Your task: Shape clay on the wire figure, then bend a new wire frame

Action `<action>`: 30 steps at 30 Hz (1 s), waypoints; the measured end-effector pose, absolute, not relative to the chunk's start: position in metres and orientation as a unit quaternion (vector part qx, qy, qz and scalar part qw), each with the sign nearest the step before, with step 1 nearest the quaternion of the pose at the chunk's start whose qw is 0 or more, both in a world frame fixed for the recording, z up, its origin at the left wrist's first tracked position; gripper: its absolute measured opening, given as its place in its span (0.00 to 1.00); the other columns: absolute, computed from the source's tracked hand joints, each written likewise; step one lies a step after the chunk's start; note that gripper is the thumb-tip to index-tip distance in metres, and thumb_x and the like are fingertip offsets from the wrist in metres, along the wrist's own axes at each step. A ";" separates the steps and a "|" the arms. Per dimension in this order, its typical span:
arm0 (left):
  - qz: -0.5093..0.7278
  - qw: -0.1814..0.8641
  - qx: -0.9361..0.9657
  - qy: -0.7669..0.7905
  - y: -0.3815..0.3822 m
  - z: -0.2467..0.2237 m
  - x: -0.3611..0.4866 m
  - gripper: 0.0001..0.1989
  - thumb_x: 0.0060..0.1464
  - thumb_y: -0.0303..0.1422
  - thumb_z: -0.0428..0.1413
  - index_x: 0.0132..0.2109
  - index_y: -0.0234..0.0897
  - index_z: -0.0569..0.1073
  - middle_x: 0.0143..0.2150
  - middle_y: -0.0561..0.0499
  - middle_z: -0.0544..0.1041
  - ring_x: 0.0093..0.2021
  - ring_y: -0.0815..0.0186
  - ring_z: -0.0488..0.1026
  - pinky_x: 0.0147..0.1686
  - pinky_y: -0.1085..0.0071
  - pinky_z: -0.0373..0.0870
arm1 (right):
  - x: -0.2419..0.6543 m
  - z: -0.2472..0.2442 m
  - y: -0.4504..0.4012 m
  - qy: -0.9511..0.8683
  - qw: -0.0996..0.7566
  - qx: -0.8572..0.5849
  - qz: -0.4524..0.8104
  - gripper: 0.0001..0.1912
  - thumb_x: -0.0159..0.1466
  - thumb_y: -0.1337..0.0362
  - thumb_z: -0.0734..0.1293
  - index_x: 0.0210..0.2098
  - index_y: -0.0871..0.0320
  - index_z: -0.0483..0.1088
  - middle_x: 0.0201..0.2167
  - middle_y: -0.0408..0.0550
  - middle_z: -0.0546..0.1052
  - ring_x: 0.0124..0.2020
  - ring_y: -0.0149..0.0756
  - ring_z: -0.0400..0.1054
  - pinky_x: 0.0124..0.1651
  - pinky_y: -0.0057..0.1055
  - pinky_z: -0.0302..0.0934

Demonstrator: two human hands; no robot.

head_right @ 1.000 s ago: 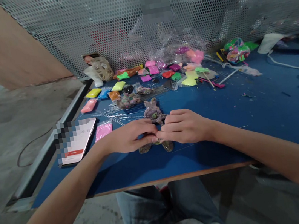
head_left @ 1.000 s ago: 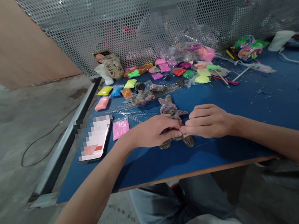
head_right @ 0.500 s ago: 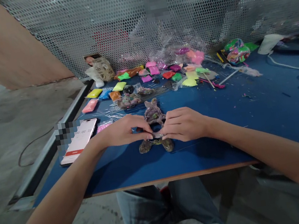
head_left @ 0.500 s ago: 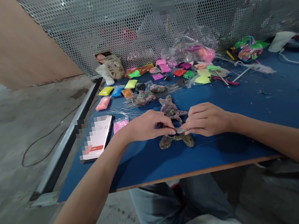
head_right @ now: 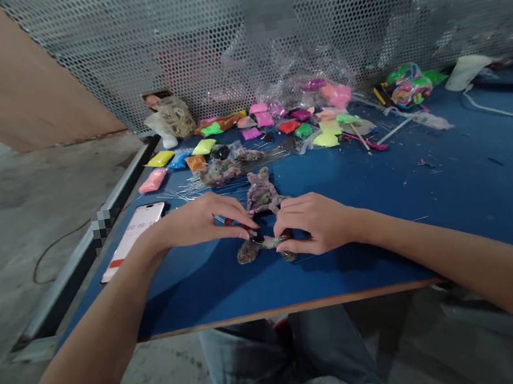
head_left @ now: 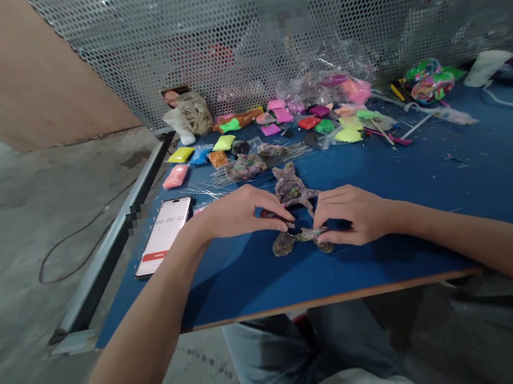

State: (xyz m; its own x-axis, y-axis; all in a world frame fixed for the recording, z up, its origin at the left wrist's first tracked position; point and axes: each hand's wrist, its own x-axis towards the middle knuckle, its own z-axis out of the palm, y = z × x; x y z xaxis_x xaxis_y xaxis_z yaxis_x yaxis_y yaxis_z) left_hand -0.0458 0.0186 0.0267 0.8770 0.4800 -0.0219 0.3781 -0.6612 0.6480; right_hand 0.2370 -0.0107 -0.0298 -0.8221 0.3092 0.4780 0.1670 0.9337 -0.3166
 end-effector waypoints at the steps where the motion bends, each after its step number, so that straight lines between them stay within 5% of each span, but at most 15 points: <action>1: 0.075 0.335 0.908 0.241 0.018 0.027 -0.045 0.11 0.60 0.39 0.62 0.46 0.42 0.83 0.41 0.49 0.83 0.36 0.69 0.76 0.37 0.76 0.68 | 0.237 -0.030 -0.010 -0.945 0.272 -0.126 0.129 0.09 0.68 0.58 0.69 0.39 0.58 0.72 0.33 0.48 0.79 0.35 0.36 0.70 0.40 0.32 0.63; 10: 0.067 0.340 0.914 0.212 0.019 0.024 -0.042 0.10 0.62 0.39 0.60 0.43 0.41 0.84 0.44 0.45 0.80 0.40 0.67 0.76 0.42 0.75 0.69 | 0.238 -0.030 -0.008 -0.947 0.266 -0.125 0.134 0.09 0.67 0.58 0.69 0.40 0.58 0.73 0.34 0.48 0.79 0.35 0.35 0.71 0.39 0.32 0.63; 30: 0.044 0.325 0.903 0.278 0.021 0.003 -0.034 0.15 0.56 0.46 0.63 0.40 0.39 0.81 0.34 0.52 0.76 0.34 0.69 0.72 0.33 0.74 0.61 | 0.235 -0.032 -0.009 -0.943 0.285 -0.120 0.123 0.09 0.67 0.58 0.69 0.39 0.58 0.72 0.32 0.47 0.79 0.33 0.34 0.72 0.38 0.31 0.63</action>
State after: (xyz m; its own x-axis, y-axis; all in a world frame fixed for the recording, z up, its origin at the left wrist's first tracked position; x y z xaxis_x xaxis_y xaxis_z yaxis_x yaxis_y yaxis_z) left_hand -0.0337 0.0214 0.0034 0.8415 0.5306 -0.1019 0.4738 -0.6340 0.6112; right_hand 0.2350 -0.0086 -0.0317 -0.8086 0.2966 0.5081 0.1564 0.9409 -0.3004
